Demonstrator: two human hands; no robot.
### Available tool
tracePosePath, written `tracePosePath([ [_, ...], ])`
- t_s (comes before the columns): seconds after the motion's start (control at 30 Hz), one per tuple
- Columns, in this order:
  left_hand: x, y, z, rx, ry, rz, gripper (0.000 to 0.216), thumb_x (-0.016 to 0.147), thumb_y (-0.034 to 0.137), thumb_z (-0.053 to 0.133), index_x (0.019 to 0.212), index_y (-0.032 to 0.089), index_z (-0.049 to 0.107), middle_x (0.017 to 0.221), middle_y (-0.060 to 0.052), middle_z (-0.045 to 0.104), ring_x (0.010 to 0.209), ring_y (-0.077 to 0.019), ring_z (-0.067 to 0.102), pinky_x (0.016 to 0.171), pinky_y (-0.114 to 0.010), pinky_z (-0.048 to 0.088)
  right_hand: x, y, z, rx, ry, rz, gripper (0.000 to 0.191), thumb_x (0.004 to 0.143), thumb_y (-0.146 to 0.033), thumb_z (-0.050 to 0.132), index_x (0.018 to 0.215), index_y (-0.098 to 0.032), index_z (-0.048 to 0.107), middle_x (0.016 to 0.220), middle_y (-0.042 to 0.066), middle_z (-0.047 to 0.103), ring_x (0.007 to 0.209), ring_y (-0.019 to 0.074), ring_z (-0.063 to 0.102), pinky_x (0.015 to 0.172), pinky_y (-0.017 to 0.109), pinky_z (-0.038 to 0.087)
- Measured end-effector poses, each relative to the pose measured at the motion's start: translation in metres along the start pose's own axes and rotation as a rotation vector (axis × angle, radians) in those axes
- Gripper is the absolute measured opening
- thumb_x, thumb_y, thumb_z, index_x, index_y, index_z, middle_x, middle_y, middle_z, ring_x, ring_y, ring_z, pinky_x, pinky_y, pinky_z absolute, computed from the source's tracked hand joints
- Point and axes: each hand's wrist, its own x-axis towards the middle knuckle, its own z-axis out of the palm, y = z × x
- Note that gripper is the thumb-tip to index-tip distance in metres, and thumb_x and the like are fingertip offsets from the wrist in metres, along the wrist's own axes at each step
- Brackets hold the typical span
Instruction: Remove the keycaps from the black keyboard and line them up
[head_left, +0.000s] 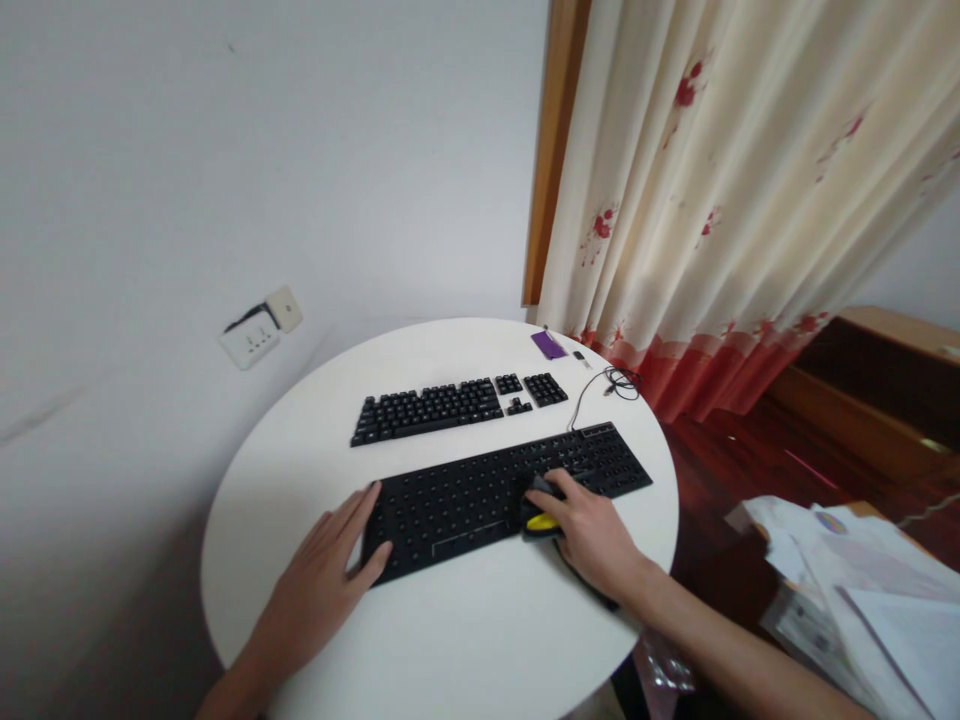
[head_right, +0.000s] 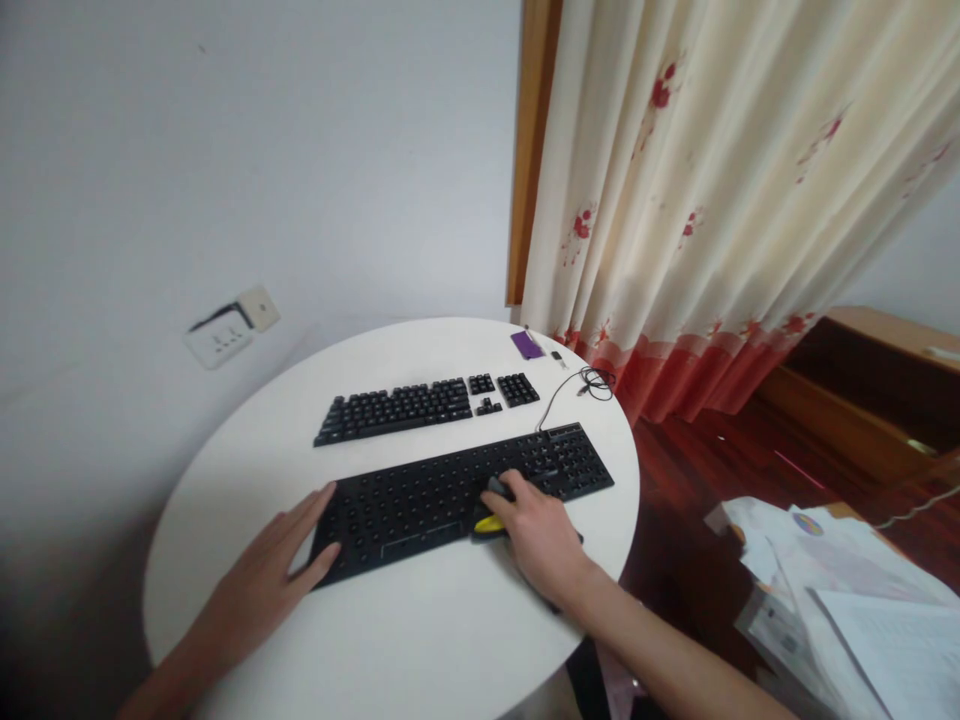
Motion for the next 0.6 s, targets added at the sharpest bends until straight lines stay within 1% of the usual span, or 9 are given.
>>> tracePosePath([
  [0.07, 0.000, 0.000, 0.001, 0.001, 0.000, 0.015, 0.065, 0.094, 0.045, 0.043, 0.152, 0.026, 0.022, 0.149, -0.007, 0.043, 0.134, -0.0280, 0.045, 0.114, -0.048, 0.032, -0.009, 0.033, -0.004, -0.053, 0.040, 0.139, 0.062, 0.072, -0.002, 0.048, 0.129, -0.025, 0.058, 0.130, 0.008, 0.048, 0.106, 0.0208, 0.060, 0.087, 0.030, 0.050],
  [0.2, 0.001, 0.001, 0.003, -0.006, 0.021, 0.014, 0.066, 0.093, 0.046, 0.046, 0.152, 0.026, 0.024, 0.149, -0.008, 0.043, 0.133, -0.0290, 0.045, 0.113, -0.049, 0.033, -0.036, 0.107, -0.020, -0.185, 0.103, 0.482, 0.050, 0.080, -0.010, 0.052, 0.127, -0.026, 0.060, 0.126, 0.008, 0.052, 0.086, 0.0190, 0.065, 0.075, 0.030, 0.051],
  [0.27, 0.001, 0.001, 0.001, -0.021, 0.008, 0.006, 0.065, 0.093, 0.045, 0.046, 0.152, 0.026, 0.025, 0.152, -0.008, 0.037, 0.135, -0.0289, 0.042, 0.114, -0.049, 0.032, -0.043, 0.127, -0.028, -0.228, 0.137, 0.578, 0.043, 0.083, -0.015, 0.052, 0.123, -0.026, 0.062, 0.123, 0.007, 0.054, 0.081, 0.0197, 0.065, 0.070, 0.031, 0.050],
  [0.3, 0.001, 0.000, -0.002, -0.034, -0.006, 0.003, 0.064, 0.094, 0.043, 0.045, 0.152, 0.026, 0.024, 0.155, -0.008, 0.033, 0.137, -0.0285, 0.040, 0.114, -0.048, 0.031, -0.043, 0.130, -0.031, -0.237, 0.174, 0.606, 0.042, 0.084, -0.017, 0.053, 0.123, -0.027, 0.062, 0.122, 0.007, 0.054, 0.080, 0.0205, 0.065, 0.068, 0.032, 0.050],
  [0.37, 0.000, -0.003, -0.008, -0.068, -0.052, 0.015, 0.062, 0.095, 0.039, 0.044, 0.153, 0.027, 0.022, 0.157, -0.006, 0.026, 0.140, -0.0272, 0.035, 0.115, -0.046, 0.031, -0.034, 0.121, -0.034, -0.216, 0.266, 0.591, 0.042, 0.084, -0.020, 0.053, 0.126, -0.026, 0.060, 0.123, 0.008, 0.054, 0.081, 0.0221, 0.064, 0.068, 0.034, 0.050],
  [0.43, -0.002, -0.009, -0.015, -0.110, -0.128, 0.048, 0.068, 0.094, 0.037, 0.048, 0.154, 0.028, 0.017, 0.157, -0.006, 0.025, 0.140, -0.0271, 0.034, 0.115, -0.044, 0.031, -0.017, 0.093, -0.032, -0.141, 0.337, 0.480, 0.046, 0.083, -0.018, 0.053, 0.129, -0.025, 0.057, 0.126, 0.009, 0.052, 0.085, 0.0230, 0.064, 0.072, 0.035, 0.052],
  [0.47, -0.003, -0.011, -0.019, -0.128, -0.168, 0.062, 0.074, 0.091, 0.037, 0.053, 0.154, 0.028, 0.014, 0.157, -0.007, 0.025, 0.140, -0.0277, 0.034, 0.114, -0.044, 0.032, -0.006, 0.072, -0.029, -0.082, 0.333, 0.381, 0.049, 0.082, -0.015, 0.052, 0.129, -0.024, 0.057, 0.126, 0.008, 0.052, 0.089, 0.0229, 0.063, 0.076, 0.035, 0.052],
  [0.53, -0.005, -0.014, -0.024, -0.152, -0.213, 0.071, 0.086, 0.084, 0.038, 0.063, 0.154, 0.028, 0.012, 0.157, -0.008, 0.024, 0.140, -0.0293, 0.034, 0.114, -0.044, 0.033, 0.018, 0.022, -0.022, 0.042, 0.257, 0.159, 0.054, 0.079, -0.007, 0.049, 0.130, -0.024, 0.055, 0.128, 0.008, 0.050, 0.095, 0.0210, 0.062, 0.085, 0.035, 0.052],
  [0.6, -0.007, -0.014, -0.027, -0.162, -0.208, 0.062, 0.092, 0.080, 0.037, 0.068, 0.154, 0.027, 0.014, 0.158, -0.008, 0.023, 0.140, -0.0296, 0.034, 0.114, -0.045, 0.032, 0.039, -0.032, -0.013, 0.094, 0.131, -0.073, 0.060, 0.076, -0.005, 0.049, 0.132, -0.026, 0.053, 0.127, 0.007, 0.049, 0.099, 0.0203, 0.061, 0.085, 0.033, 0.052],
])
